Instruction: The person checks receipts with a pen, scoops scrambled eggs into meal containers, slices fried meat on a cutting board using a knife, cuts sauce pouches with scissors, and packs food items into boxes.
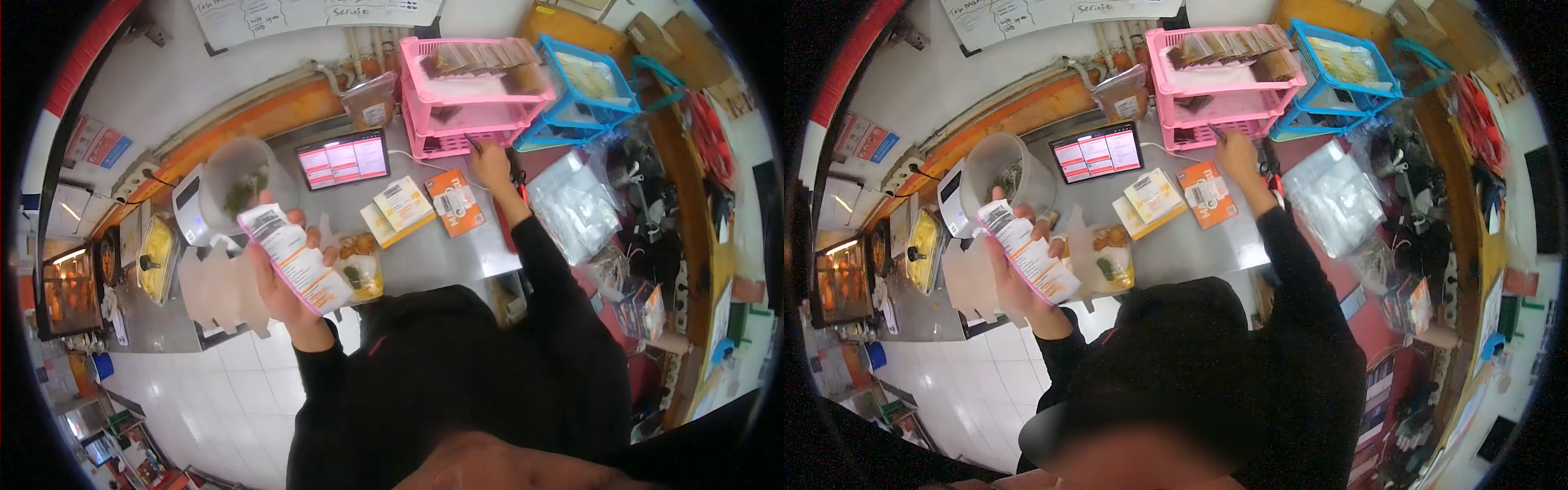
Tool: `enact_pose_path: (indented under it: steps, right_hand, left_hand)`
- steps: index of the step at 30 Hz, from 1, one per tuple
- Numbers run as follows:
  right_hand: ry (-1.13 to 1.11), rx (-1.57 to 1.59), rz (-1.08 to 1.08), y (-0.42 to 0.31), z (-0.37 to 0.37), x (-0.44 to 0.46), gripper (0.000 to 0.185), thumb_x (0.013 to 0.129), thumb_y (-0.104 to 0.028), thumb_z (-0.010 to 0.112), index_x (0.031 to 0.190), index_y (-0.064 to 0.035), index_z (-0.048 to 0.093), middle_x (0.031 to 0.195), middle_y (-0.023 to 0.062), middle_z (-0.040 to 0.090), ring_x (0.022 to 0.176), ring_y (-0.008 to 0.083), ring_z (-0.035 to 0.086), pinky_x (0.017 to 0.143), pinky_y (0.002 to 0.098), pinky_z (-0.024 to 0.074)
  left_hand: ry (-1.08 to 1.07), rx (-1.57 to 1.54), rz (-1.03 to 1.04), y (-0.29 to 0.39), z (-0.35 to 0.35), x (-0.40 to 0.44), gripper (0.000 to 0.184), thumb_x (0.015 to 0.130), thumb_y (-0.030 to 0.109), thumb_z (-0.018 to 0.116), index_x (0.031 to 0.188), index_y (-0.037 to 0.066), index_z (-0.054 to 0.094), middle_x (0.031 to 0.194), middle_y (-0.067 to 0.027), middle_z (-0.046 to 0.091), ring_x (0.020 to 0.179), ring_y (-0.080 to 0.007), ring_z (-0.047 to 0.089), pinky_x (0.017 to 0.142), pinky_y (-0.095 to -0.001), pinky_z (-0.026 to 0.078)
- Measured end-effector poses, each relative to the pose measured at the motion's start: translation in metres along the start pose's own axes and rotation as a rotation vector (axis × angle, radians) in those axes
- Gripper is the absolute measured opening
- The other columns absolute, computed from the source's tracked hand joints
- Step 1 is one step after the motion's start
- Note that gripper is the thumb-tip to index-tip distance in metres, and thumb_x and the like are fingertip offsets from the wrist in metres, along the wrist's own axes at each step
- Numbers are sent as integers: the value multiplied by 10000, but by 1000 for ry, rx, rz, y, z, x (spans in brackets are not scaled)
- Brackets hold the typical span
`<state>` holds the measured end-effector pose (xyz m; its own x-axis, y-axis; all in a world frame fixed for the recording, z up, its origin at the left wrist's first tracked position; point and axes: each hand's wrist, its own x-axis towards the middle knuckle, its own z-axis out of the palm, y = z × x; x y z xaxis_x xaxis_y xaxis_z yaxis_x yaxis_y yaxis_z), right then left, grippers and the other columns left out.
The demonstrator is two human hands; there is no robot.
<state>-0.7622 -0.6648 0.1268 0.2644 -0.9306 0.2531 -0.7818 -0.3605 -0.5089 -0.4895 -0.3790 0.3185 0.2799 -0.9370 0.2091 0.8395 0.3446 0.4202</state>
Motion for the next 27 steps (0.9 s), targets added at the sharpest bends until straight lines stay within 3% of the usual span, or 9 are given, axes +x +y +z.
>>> enact_pose_path:
  steps: [5,7,10,13,15,17,19,20,27]
  right_hand:
    - [-220,-122,64,-3,32,118,431,860,-410,549,1173,-119,603,1224,234,554,1096,380,554,895,455,456]
    - [-57,20,100,19,88,150,593,820,-565,528,1250,-158,571,1340,182,492,1197,331,511,988,460,402]
    - [173,-83,-69,32,144,173,538,846,-463,568,1247,-103,559,1332,147,509,1222,309,483,980,419,406]
    - [169,208,-127,13,107,158,436,850,-331,626,1171,-37,600,1177,140,610,1058,277,596,900,372,468]
    - [-243,925,378,17,78,123,396,795,-333,683,1091,-70,656,973,107,689,835,201,653,755,354,494]
    - [-186,1228,573,12,45,59,178,785,-200,719,891,-61,685,708,32,664,589,120,601,520,258,427]
    - [-80,1471,636,11,23,3,97,840,-157,673,833,-67,637,698,36,649,489,69,522,381,220,289]
    - [-121,1524,737,5,7,-21,104,839,-167,679,811,-81,627,667,12,623,451,53,462,367,215,257]
    - [-58,1468,904,-15,-13,-74,163,841,-226,690,762,-118,596,556,-65,492,402,28,337,364,222,176]
  left_hand:
    - [133,-5,-42,-61,9,10,554,1002,361,361,1479,144,180,1157,-101,462,860,-195,456,689,-356,444]
    - [159,15,-69,-77,13,9,553,1003,359,355,1473,120,190,1133,-105,477,856,-202,466,689,-355,443]
    - [236,34,-50,-92,21,5,556,1002,347,363,1470,100,193,1130,-106,479,848,-209,475,689,-355,441]
    - [318,26,-55,-108,1,-6,529,989,320,411,1438,79,268,1089,-90,500,842,-204,476,685,-361,438]
    - [381,-68,-91,-123,-31,-11,499,974,308,457,1404,93,326,1059,-79,536,820,-191,504,704,-346,455]
    - [432,-91,-167,-154,-78,-15,449,950,279,516,1339,84,407,1017,-64,572,816,-172,541,703,-322,481]
    - [577,17,-310,-187,-88,13,364,922,238,577,1236,74,492,978,-52,605,838,-159,584,677,-294,511]
    - [708,98,-403,-205,-79,32,316,910,221,600,1182,80,526,965,-49,620,853,-157,605,661,-283,523]
    - [305,652,-479,-295,-141,117,355,848,97,663,1196,73,598,956,-62,654,756,-135,623,621,-269,517]
